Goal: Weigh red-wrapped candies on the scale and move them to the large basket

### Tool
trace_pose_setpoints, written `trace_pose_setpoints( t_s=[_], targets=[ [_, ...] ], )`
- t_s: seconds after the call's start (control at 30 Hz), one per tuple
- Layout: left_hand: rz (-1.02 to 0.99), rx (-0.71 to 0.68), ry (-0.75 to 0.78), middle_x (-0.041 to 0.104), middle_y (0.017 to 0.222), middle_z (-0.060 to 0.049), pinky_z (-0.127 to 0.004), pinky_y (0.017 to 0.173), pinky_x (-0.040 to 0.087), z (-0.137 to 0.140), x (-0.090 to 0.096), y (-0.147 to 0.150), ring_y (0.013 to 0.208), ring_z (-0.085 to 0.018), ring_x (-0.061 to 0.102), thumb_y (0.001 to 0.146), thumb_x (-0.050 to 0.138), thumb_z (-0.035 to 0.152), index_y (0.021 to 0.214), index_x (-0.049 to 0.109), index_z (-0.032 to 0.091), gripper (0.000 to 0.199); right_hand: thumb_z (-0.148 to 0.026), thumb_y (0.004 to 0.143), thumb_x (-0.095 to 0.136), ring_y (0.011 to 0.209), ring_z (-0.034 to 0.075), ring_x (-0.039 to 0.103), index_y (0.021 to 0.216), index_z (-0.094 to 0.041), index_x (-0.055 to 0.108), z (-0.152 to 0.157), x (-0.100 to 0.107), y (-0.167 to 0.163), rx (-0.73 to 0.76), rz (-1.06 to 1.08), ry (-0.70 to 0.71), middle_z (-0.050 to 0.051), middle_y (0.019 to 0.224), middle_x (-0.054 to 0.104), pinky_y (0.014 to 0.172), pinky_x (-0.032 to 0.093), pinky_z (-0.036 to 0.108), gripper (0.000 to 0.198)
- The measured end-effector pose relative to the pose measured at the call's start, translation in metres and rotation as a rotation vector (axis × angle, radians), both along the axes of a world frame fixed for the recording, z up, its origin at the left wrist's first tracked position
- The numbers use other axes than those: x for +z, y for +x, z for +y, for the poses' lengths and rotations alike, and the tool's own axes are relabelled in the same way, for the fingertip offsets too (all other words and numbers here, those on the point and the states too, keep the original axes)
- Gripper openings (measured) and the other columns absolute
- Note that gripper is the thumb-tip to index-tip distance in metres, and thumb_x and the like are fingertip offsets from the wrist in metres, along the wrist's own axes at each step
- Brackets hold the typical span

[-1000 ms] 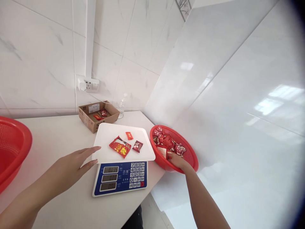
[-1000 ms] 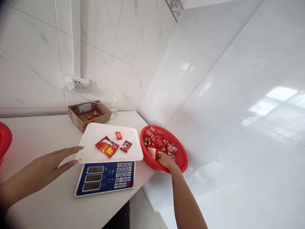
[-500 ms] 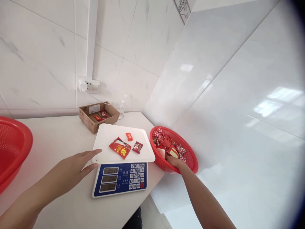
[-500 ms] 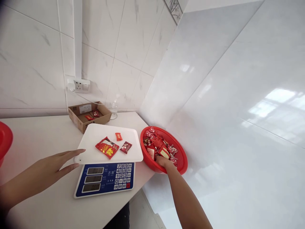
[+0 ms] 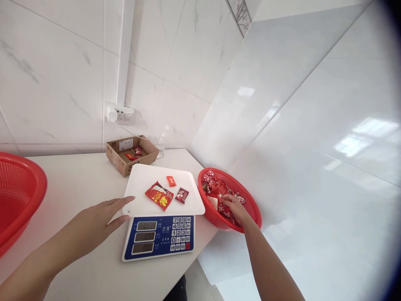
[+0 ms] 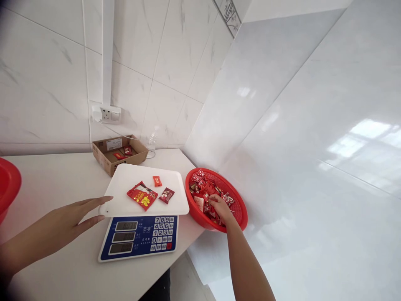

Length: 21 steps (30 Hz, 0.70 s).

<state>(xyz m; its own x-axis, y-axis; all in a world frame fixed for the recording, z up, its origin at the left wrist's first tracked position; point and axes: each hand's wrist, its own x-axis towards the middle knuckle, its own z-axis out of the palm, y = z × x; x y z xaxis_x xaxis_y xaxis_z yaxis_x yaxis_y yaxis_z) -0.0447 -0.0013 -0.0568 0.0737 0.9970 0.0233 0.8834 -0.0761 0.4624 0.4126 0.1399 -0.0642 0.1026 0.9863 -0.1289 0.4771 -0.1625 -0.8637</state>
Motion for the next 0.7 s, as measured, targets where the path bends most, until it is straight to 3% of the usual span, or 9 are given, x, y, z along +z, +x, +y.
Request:
trace_pose_setpoints(
  t_s=[0.17, 0.33, 0.5, 0.7],
  targets=[
    [0.010, -0.008, -0.011, 0.054, 0.142, 0.000, -0.043, 0.097, 0.050, -0.001, -0.001, -0.001, 0.126, -0.029, 0.055, 0.090, 0.033, 0.056, 0.143, 0.044, 0.034, 0.059, -0.036, 0.069, 0.064, 0.076, 0.019, 0.069, 0.084, -0.026, 0.050, 0.002, 0.005, 0.007, -0.144, 0.300, 0.061, -0.002, 0.078, 0.068, 0.073, 0.059, 0.035, 0.023],
    [0.019, -0.014, -0.020, 0.054, 0.142, -0.001, -0.043, 0.097, 0.050, 0.000, -0.001, 0.000, 0.125, -0.030, 0.055, 0.090, 0.033, 0.056, 0.143, 0.044, 0.034, 0.059, -0.029, 0.066, 0.069, 0.083, 0.021, 0.071, 0.096, -0.025, 0.056, 0.001, 0.008, 0.010, -0.207, 0.417, 0.080, 0.003, 0.090, 0.072, 0.079, 0.059, 0.038, 0.032],
    [0.006, -0.014, -0.015, 0.055, 0.141, 0.000, -0.042, 0.094, 0.052, 0.000, -0.001, 0.000, 0.125, -0.030, 0.056, 0.089, 0.035, 0.057, 0.142, 0.045, 0.034, 0.059, -0.029, 0.069, 0.068, 0.079, 0.023, 0.071, 0.100, -0.023, 0.061, 0.000, 0.007, 0.010, -0.232, 0.347, 0.110, 0.005, 0.089, 0.074, 0.072, 0.060, 0.038, 0.032],
    [0.017, -0.020, -0.028, 0.053, 0.143, -0.001, -0.044, 0.100, 0.048, -0.001, 0.001, 0.001, 0.127, -0.029, 0.054, 0.089, 0.032, 0.058, 0.143, 0.044, 0.032, 0.061, -0.031, 0.072, 0.062, 0.079, 0.023, 0.069, 0.106, -0.021, 0.065, 0.001, 0.011, 0.011, -0.249, 0.057, 0.166, 0.006, 0.092, 0.074, 0.069, 0.057, 0.035, 0.035]
  ],
)
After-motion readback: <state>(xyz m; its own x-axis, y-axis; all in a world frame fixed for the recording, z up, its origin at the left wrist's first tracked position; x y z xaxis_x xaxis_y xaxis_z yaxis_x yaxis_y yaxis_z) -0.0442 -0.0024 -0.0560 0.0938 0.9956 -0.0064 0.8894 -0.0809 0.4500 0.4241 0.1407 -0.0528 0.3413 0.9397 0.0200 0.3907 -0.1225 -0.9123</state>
